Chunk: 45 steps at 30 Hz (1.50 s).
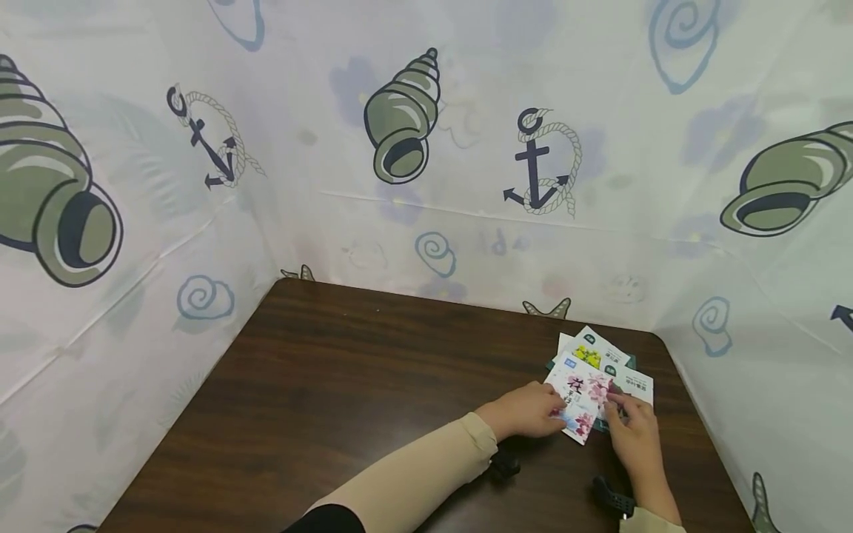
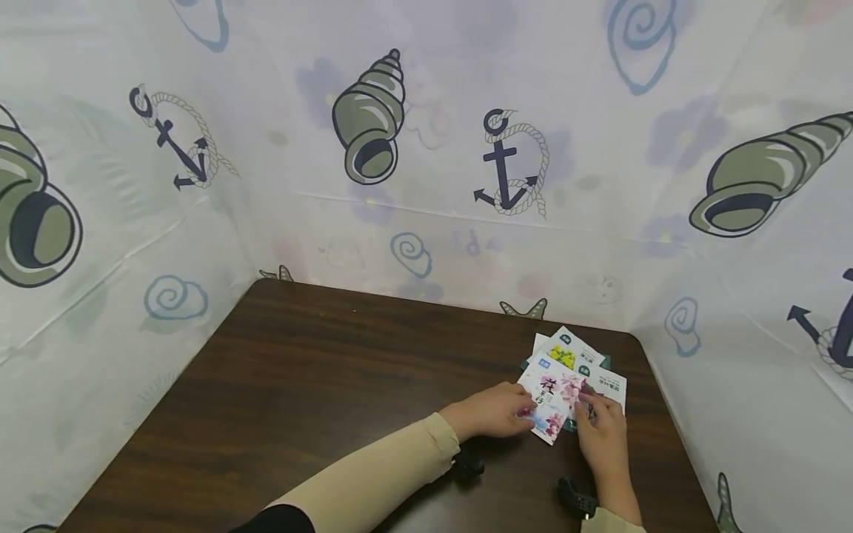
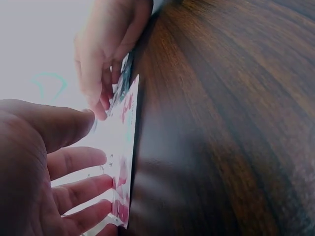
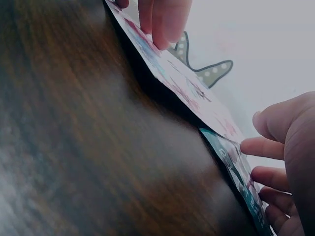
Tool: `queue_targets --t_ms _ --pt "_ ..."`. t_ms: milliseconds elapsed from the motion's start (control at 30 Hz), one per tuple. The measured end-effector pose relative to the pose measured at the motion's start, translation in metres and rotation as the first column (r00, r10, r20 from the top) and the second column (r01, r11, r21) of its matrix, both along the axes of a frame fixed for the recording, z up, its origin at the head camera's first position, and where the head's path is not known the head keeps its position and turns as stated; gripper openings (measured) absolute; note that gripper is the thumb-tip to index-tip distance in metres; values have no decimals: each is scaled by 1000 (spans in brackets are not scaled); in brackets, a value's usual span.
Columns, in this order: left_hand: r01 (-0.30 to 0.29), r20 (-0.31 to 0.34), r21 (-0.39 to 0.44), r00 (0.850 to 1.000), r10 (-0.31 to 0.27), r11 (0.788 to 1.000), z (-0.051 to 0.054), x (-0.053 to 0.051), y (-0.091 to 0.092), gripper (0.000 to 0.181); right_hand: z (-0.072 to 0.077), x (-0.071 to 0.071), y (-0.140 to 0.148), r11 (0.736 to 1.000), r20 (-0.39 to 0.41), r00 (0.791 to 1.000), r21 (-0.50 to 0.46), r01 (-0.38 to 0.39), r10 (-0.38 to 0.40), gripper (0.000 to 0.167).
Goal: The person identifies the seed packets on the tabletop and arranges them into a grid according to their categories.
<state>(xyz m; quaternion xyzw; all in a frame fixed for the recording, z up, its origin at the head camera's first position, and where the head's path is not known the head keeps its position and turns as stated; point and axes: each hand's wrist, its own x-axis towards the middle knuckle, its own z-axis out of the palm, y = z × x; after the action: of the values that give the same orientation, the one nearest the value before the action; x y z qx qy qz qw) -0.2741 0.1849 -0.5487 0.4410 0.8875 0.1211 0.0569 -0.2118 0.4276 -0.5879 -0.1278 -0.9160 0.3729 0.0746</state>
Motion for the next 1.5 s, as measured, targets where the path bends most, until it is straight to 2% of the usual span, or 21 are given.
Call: queue_targets --t_ms 200,333,433,567,700,800,900,1000,1067,1133,1267,1367,1500 --pt "-44 1 -4 999 44 999 2 0 -1 34 0 -3 2 1000 6 1000 -1 -5 5 49" --pt "-76 11 11 997 76 997 3 -5 -4 33 0 -6 4 1000 19 1000 -8 -1 1 49" --pt "-124 4 7 992 124 992 7 -8 -9 32 0 -9 5 1000 23 1000 -13 -4 4 49" --pt "-203 26 -30 979 204 979 8 -12 -15 33 1 -11 6 1000 8 1000 -5 -13 13 47" --pt "-267 16 -87 963 269 960 6 -13 -23 33 0 -12 8 1000 -4 1000 4 -24 24 46" --pt "-303 0 -113 952 305 946 6 -14 -28 33 -1 -13 8 999 -7 999 12 -35 35 46" --pt "-334 15 -108 941 337 936 7 -14 -32 29 -1 -14 9 999 -10 999 12 -40 40 45" --pt "-355 4 -103 934 358 929 2 -15 -35 26 -1 -13 9 999 -12 999 16 -41 41 45" --pt "-363 -7 -109 931 365 925 -2 -16 -37 29 -2 -11 9 999 -5 999 28 -40 40 45" --pt "-360 -25 -118 933 359 926 -4 -15 -39 39 -3 -8 8 999 5 999 33 -37 37 45" --pt "-306 -12 -112 952 306 946 -3 -16 -47 68 -6 -4 7 999 13 1000 39 -29 29 45" --pt "-259 17 -72 965 261 963 -8 -21 -52 73 -7 -2 5 999 -2 1000 35 -28 28 44" --pt "-236 97 -36 966 238 971 -10 -24 -60 72 -6 0 3 999 -43 998 36 -34 36 42"
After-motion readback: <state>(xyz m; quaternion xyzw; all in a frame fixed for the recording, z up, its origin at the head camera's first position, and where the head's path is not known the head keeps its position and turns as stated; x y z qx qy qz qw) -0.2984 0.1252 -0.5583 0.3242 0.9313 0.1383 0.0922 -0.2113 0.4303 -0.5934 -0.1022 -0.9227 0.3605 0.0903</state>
